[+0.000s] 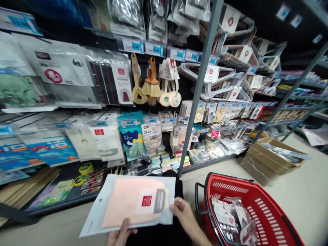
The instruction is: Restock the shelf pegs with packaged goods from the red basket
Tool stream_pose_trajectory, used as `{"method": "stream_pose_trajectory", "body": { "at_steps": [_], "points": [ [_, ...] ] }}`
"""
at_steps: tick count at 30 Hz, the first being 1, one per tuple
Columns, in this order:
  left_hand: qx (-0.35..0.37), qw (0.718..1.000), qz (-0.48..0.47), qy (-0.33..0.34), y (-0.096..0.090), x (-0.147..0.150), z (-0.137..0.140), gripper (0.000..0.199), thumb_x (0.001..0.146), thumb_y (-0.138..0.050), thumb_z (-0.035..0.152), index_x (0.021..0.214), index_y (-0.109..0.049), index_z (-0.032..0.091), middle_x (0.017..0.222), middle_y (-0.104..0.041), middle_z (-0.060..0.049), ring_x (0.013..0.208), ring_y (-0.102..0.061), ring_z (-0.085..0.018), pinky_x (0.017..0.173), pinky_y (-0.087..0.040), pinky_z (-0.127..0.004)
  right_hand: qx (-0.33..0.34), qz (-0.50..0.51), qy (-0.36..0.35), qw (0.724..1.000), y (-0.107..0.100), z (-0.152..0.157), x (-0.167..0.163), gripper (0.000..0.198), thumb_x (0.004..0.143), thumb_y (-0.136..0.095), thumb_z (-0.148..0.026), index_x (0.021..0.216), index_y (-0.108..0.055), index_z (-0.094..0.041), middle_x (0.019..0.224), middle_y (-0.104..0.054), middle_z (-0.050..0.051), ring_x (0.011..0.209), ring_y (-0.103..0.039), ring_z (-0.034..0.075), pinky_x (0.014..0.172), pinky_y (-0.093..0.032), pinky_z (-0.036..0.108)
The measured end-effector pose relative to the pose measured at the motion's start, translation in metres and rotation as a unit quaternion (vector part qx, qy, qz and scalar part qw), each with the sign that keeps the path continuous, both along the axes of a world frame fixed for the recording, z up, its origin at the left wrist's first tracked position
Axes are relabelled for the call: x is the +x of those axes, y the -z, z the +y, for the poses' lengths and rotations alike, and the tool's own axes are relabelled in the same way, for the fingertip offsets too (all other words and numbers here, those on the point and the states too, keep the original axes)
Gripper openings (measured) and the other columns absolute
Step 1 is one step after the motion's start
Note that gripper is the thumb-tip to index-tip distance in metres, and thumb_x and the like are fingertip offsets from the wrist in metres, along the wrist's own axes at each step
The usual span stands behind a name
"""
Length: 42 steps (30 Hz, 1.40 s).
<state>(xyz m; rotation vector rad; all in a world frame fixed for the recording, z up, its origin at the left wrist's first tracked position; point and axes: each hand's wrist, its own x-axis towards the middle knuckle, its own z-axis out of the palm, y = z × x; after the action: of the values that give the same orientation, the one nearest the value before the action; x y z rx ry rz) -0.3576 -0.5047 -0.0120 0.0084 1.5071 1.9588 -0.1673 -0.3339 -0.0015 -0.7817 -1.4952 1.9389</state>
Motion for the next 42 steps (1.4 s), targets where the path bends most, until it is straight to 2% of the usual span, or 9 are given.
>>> {"method": "stream_pose_trajectory", "body": {
  "at_steps": [7,20,23,27,30,33,37,39,42],
  "points": [
    [0.12,0.993,-0.01,0.012,-0.056,-0.014,0.055,0.053,0.083,-0.082,0.043,0.128,-0.067,0.019,0.127,-0.074,-0.011,0.124,-0.067,-0.026,0.11,-0.054,-0.038,0.008,0.013,0.148,0.989,-0.013,0.004,0.021,0.043,0.081,-0.081,-0.055,0.099,-0.072,-0.017,0.097,-0.076,0.008,0.088,-0.068,0.022,0.084,-0.054,0.033],
    [0.166,0.934,0.187,0.254,-0.11,-0.037,0.146,0.058,0.074,-0.087,0.044,0.121,-0.074,0.011,0.122,-0.076,-0.016,0.122,-0.069,-0.031,0.112,-0.051,-0.043,-0.016,-0.003,0.346,0.938,0.001,-0.023,0.084,0.059,0.071,-0.086,-0.058,0.113,-0.072,-0.019,0.101,-0.077,0.009,0.084,-0.072,0.023,0.075,-0.06,0.033],
    [0.111,0.919,0.315,0.209,-0.137,-0.057,0.155,0.054,0.076,-0.084,0.048,0.11,-0.077,0.006,0.112,-0.079,-0.017,0.109,-0.073,-0.03,0.102,-0.057,-0.041,-0.012,0.003,0.397,0.918,0.001,-0.027,0.087,0.062,0.07,-0.087,-0.059,0.114,-0.07,-0.018,0.104,-0.077,0.01,0.086,-0.072,0.023,0.076,-0.061,0.033],
    [0.082,0.871,0.484,0.033,-0.198,-0.092,0.158,0.051,0.081,-0.078,0.049,0.111,-0.078,0.007,0.11,-0.08,-0.014,0.106,-0.074,-0.029,0.098,-0.058,-0.039,0.02,0.007,0.403,0.915,-0.016,-0.033,0.088,0.052,0.078,-0.082,-0.057,0.112,-0.069,-0.019,0.099,-0.076,0.009,0.081,-0.07,0.019,0.073,-0.059,0.03],
    [0.094,0.809,0.578,0.046,-0.226,-0.097,0.174,0.044,0.086,-0.074,0.047,0.112,-0.079,0.012,0.112,-0.08,-0.01,0.107,-0.074,-0.027,0.099,-0.058,-0.038,0.081,0.007,0.39,0.917,-0.038,-0.015,0.08,0.044,0.088,-0.074,-0.054,0.117,-0.067,-0.021,0.104,-0.075,0.008,0.084,-0.069,0.018,0.075,-0.059,0.03],
    [0.075,0.766,0.612,0.179,-0.21,-0.075,0.213,0.038,0.088,-0.07,0.046,0.106,-0.081,0.014,0.107,-0.081,-0.009,0.103,-0.075,-0.028,0.097,-0.059,-0.039,0.161,0.021,0.381,0.91,-0.062,0.041,0.061,0.039,0.095,-0.066,-0.051,0.122,-0.065,-0.024,0.119,-0.073,0.009,0.103,-0.07,0.021,0.089,-0.059,0.035],
    [0.049,0.747,0.581,0.317,-0.137,-0.028,0.294,0.035,0.093,-0.062,0.04,0.11,-0.081,0.016,0.11,-0.081,-0.009,0.103,-0.075,-0.028,0.096,-0.058,-0.04,0.248,0.0,0.381,0.891,-0.076,0.143,0.039,0.044,0.096,-0.062,-0.048,0.134,-0.061,-0.026,0.14,-0.064,0.01,0.128,-0.061,0.026,0.111,-0.05,0.046],
    [0.033,0.756,0.554,0.347,-0.101,-0.01,0.332,0.035,0.094,-0.059,0.039,0.111,-0.081,0.015,0.111,-0.08,-0.009,0.103,-0.075,-0.028,0.094,-0.058,-0.039,0.277,-0.05,0.398,0.873,-0.056,0.172,0.045,0.039,0.097,-0.06,-0.047,0.128,-0.066,-0.025,0.14,-0.064,0.011,0.133,-0.058,0.028,0.115,-0.046,0.049],
    [0.012,0.755,0.533,0.383,-0.06,0.003,0.375,0.037,0.095,-0.057,0.039,0.103,-0.081,0.013,0.104,-0.081,-0.009,0.097,-0.074,-0.028,0.086,-0.057,-0.036,0.216,-0.12,0.444,0.861,0.021,0.15,0.078,0.033,0.099,-0.054,-0.048,0.117,-0.071,-0.026,0.128,-0.071,0.009,0.122,-0.065,0.028,0.11,-0.051,0.047]
  ]
}}
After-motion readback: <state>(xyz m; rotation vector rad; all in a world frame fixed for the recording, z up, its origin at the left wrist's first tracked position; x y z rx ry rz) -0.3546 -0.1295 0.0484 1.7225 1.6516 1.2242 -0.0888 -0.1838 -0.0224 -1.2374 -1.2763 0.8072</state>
